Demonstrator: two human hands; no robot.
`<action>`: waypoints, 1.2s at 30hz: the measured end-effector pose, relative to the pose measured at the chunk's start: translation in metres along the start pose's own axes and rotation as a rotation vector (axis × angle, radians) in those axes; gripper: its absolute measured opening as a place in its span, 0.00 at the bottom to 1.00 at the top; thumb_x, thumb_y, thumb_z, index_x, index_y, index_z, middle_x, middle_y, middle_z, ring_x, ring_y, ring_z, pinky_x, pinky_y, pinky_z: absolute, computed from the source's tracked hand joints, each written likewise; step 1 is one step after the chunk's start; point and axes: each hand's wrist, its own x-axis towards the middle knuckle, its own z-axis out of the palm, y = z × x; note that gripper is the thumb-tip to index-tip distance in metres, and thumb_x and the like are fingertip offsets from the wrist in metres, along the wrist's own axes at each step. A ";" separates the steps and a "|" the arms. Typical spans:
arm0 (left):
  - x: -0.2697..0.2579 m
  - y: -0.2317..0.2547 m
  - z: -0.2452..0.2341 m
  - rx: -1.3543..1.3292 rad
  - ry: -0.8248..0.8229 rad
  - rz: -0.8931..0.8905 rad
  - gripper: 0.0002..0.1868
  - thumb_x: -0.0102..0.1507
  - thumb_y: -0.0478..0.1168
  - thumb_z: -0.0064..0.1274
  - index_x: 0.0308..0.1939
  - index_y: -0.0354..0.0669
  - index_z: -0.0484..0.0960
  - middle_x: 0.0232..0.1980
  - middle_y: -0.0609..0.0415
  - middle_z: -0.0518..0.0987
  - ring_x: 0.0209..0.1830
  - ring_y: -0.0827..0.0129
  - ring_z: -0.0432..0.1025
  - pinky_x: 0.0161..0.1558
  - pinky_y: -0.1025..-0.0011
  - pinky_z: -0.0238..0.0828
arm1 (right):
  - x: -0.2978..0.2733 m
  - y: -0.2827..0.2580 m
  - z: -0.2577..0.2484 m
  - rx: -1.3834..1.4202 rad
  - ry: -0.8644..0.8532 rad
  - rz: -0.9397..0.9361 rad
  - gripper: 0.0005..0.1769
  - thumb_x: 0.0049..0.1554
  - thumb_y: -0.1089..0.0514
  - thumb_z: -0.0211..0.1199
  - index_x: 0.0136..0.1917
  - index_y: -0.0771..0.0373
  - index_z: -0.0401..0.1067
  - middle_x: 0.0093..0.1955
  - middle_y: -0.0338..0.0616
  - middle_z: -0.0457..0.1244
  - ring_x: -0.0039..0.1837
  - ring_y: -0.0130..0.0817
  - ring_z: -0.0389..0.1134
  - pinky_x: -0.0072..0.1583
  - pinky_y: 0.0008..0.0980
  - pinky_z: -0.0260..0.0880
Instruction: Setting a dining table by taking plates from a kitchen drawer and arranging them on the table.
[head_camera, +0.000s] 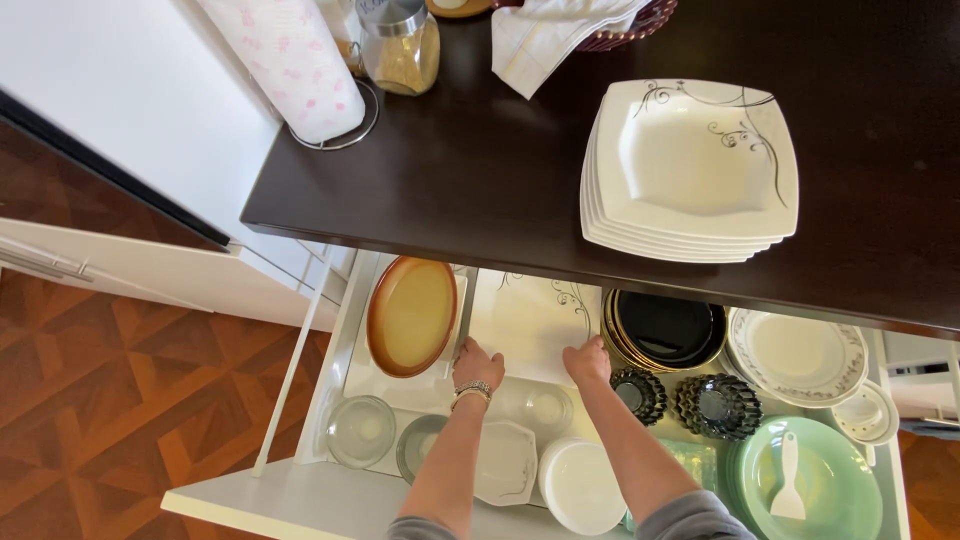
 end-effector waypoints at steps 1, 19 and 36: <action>0.000 -0.001 0.003 -0.003 -0.001 -0.002 0.46 0.63 0.56 0.44 0.78 0.34 0.50 0.77 0.40 0.61 0.72 0.40 0.64 0.68 0.46 0.64 | -0.007 0.000 -0.004 -0.003 0.000 -0.001 0.41 0.50 0.45 0.53 0.71 0.67 0.54 0.71 0.67 0.59 0.75 0.61 0.59 0.75 0.48 0.57; -0.009 0.021 -0.020 -0.164 0.063 -0.179 0.42 0.56 0.59 0.43 0.67 0.35 0.67 0.65 0.36 0.74 0.65 0.39 0.70 0.63 0.49 0.67 | -0.046 -0.020 -0.038 0.110 0.051 0.091 0.38 0.41 0.44 0.65 0.60 0.70 0.78 0.59 0.60 0.71 0.66 0.54 0.70 0.67 0.48 0.68; -0.013 0.029 -0.033 -0.284 -0.009 -0.255 0.54 0.49 0.67 0.57 0.69 0.33 0.64 0.71 0.36 0.66 0.68 0.36 0.66 0.66 0.45 0.62 | -0.048 -0.019 -0.060 0.268 -0.077 0.174 0.44 0.44 0.41 0.74 0.66 0.72 0.73 0.65 0.62 0.67 0.70 0.57 0.66 0.68 0.53 0.66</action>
